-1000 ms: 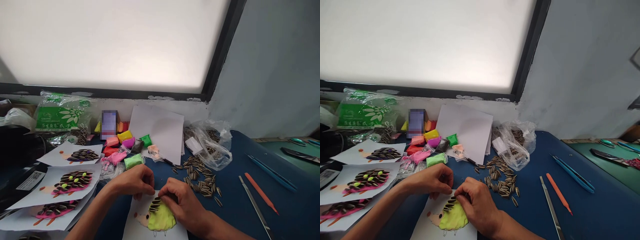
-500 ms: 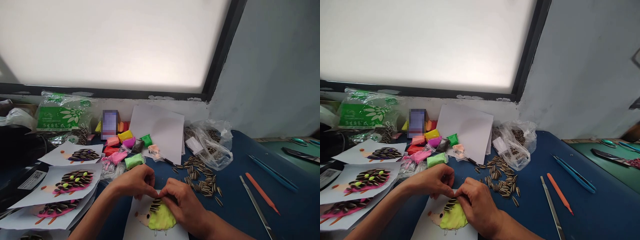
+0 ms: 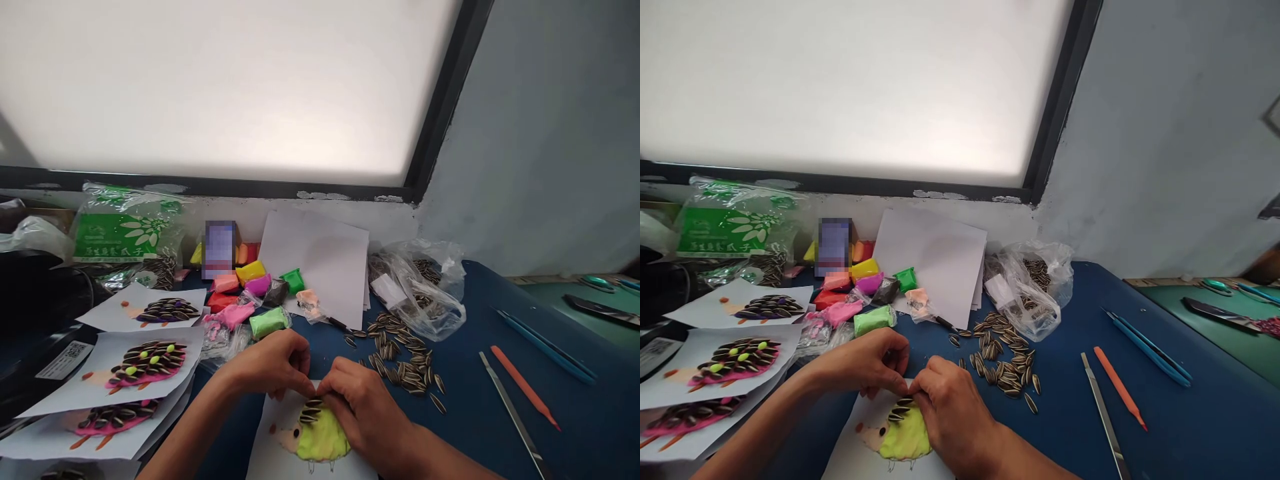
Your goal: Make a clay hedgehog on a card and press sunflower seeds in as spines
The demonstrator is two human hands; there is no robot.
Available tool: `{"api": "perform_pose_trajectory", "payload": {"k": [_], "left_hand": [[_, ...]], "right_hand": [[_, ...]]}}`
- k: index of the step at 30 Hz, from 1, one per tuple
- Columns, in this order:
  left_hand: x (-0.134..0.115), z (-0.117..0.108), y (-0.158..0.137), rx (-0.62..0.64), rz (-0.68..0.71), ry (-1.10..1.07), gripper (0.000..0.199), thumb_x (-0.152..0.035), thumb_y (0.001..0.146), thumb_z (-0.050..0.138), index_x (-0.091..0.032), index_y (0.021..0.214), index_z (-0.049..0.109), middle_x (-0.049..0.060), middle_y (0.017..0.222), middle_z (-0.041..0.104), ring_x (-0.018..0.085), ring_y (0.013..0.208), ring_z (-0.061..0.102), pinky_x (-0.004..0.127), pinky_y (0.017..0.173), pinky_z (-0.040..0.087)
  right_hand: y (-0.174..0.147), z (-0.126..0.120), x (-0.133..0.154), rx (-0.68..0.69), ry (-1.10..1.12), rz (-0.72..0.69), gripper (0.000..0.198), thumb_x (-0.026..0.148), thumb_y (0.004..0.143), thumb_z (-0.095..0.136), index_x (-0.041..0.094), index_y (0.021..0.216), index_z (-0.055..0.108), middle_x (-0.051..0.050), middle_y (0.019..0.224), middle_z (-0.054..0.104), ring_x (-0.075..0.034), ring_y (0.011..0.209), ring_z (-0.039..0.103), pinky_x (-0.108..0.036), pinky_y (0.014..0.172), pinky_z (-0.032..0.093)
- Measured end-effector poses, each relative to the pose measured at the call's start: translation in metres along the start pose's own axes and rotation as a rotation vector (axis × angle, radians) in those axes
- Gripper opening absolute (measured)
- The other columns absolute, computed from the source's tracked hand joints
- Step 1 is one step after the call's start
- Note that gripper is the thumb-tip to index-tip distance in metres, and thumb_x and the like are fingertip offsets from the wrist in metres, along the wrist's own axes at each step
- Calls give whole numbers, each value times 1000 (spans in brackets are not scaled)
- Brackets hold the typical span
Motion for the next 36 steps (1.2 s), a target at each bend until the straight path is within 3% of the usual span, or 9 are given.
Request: {"api": "perform_pose_trajectory", "payload": {"k": [23,30,36], "left_hand": [[-3,-3,-3,32,29,-7,13,-24,62,64,-19,70,56,-7,48,53,10,40,52,17,37,35],[-2,-2,-2,-23,17,-35,22,-20,59,62,-20,79,51,-11,53,49,10,36,51,18,33,37],[-3,-2,-2,-44,7,-31,21,-19,59,59,-20,79,52,-10,51,50,11,37,51,18,32,37]], "right_hand": [[-1,-5,1,-19,43,-58,21,10,88,46,17,90,65,-5,86,58,-14,74,57,-24,64,42],[-3,-5,3,-24,43,-79,23,8,85,45,17,90,66,-6,88,58,-15,74,58,-24,65,44],[6,-18,-8,-167,-10,-92,24,6,86,44,18,92,64,-6,89,61,-17,80,60,-27,70,46]]}}
Point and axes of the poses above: each hand's wrist, its own y-axis towards the middle knuckle, its own z-axis out of the palm, x = y × z, the point moved 3 cm from there along y, towards the middle knuckle
